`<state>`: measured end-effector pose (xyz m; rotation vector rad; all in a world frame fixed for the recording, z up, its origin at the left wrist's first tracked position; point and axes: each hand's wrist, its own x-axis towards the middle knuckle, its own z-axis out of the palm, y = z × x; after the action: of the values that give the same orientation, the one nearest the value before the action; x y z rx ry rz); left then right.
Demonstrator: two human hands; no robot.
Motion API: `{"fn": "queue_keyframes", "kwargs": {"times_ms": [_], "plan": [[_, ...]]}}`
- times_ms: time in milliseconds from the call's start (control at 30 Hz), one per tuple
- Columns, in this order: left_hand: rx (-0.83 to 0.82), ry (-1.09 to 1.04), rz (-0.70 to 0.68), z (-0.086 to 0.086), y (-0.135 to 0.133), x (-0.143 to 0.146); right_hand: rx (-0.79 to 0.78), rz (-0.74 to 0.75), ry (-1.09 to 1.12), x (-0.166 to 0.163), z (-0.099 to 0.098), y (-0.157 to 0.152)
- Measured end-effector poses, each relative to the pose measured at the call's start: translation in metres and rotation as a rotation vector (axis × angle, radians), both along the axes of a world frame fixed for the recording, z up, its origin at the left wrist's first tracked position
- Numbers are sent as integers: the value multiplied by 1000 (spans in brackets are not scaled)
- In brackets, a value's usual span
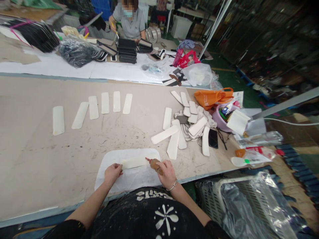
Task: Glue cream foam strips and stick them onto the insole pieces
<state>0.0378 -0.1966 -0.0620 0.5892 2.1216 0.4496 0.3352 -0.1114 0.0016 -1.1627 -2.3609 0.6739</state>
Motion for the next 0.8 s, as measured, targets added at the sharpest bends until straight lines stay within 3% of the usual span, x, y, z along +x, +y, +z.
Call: {"fn": "queue_keyframes", "kwargs": {"times_ms": [200, 500, 800], "plan": [[8, 8, -5, -7, -2, -2, 50, -126, 45, 19, 4, 6], [14, 7, -15, -7, -2, -3, -69, 61, 19, -7, 2, -15], [9, -4, -36, -4, -1, -3, -32, -96, -7, 26, 2, 1]]}}
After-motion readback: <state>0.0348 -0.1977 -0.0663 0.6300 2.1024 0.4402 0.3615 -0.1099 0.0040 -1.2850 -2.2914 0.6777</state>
